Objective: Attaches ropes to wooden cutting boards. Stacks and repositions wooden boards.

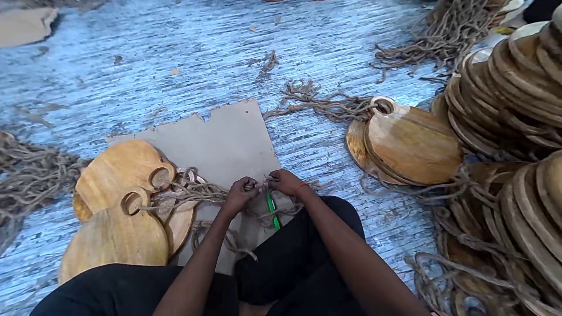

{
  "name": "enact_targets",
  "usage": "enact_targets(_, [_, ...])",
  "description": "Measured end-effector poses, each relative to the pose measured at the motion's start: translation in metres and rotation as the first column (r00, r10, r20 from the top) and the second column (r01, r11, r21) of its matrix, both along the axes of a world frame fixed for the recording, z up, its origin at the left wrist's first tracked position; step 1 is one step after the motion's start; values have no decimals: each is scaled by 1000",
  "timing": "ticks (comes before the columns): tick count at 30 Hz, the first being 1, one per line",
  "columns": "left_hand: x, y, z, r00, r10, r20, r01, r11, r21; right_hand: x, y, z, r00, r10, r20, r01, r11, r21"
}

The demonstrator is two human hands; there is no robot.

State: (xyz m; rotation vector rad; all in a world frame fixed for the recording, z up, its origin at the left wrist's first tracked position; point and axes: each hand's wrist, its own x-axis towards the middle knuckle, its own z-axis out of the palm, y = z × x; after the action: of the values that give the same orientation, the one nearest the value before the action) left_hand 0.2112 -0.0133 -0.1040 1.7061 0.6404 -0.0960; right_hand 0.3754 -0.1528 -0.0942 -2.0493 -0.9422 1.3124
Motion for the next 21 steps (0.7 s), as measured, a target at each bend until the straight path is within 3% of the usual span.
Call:
enact_targets(3, [4,-5,-3,997,60,-38,-61,998,-22,0,2,-5,983,-169,-79,167,986,-26])
enact_targets(5, [7,-10,-8,994,87,-62,-88,996,-14,2,4,-10,976,-214,-44,210,974,-80])
enact_targets(11, [10,-15,-19,980,176,-93,-164,979,124,6,8,-18,979,-198,42,202,971,-129])
enact_targets(21, [20,-24,-14,971,184,-154,-144,960,239,3,13,-12,977,-102,186,137,973,-186])
